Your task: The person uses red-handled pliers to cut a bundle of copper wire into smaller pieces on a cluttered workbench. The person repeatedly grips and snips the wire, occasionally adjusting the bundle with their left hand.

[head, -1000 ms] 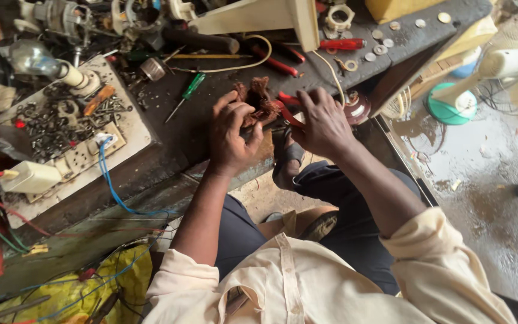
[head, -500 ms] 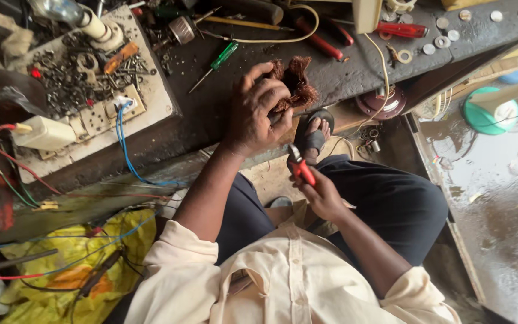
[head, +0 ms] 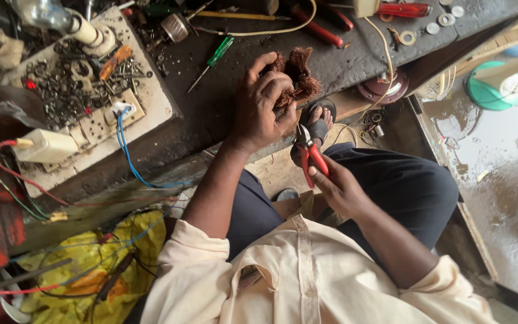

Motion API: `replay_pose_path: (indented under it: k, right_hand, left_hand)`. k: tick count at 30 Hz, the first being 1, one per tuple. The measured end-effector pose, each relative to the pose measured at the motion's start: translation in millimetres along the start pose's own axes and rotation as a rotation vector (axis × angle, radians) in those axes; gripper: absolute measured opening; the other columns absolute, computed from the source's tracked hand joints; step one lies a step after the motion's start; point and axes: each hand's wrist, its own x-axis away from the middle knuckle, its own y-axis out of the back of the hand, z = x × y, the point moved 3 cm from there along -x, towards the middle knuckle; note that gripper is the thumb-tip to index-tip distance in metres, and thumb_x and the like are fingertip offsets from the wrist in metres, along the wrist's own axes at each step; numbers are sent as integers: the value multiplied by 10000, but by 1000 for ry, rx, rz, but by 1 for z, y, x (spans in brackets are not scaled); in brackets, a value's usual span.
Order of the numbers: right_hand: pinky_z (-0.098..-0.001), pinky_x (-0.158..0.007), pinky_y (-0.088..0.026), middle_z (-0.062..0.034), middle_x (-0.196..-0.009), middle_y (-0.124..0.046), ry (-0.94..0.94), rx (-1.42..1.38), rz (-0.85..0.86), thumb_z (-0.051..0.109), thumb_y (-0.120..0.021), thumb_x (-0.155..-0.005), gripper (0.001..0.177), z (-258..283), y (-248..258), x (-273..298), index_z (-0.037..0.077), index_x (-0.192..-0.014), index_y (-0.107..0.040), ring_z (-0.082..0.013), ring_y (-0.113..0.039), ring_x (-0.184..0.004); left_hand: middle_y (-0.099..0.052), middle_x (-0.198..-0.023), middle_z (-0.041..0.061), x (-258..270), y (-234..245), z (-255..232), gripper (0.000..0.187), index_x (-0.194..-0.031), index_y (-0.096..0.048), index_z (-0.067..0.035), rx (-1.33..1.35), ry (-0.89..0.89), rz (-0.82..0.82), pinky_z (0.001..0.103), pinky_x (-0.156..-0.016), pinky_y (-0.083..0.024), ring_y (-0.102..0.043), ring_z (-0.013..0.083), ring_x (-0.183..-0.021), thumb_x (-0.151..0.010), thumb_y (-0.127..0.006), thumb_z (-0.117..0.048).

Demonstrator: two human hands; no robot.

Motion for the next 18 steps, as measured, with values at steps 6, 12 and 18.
replay_pose_path:
  k: [6,12,18]
  right_hand:
    - [-271,-766,-492,0,-911,-609,22,177,14,328,-548,-1030,445,56,9,-8,28,-1359,-553,-100,-539,-848]
    - [-302,-749,-497,-34,-874,-629,-22,350,37,365,-546,-1056,388,74,18,-19,21,-1222,-614,-119,-539,-823]
    - [-317,-764,-500,-91,-884,-650,-183,359,69,369,-522,-1057,389,88,19,-21,42,-1238,-629,-150,-573,-829]
  left_hand:
    - [-644,-1188,98,-1,3,1,304,-1120,-593,-65,75,34,19,546,-1210,-359,-442,414,-1415,-867,-749,-128]
    - [-644,-1206,106,-1,6,1,332,-1121,-591,-70,103,47,42,539,-1210,-354,-414,431,-1432,-828,-742,-111]
    - [-626,-1237,115,-1,1,5,355,-1138,-594,-51,68,10,38,558,-1199,-347,-388,436,-1444,-832,-734,-160]
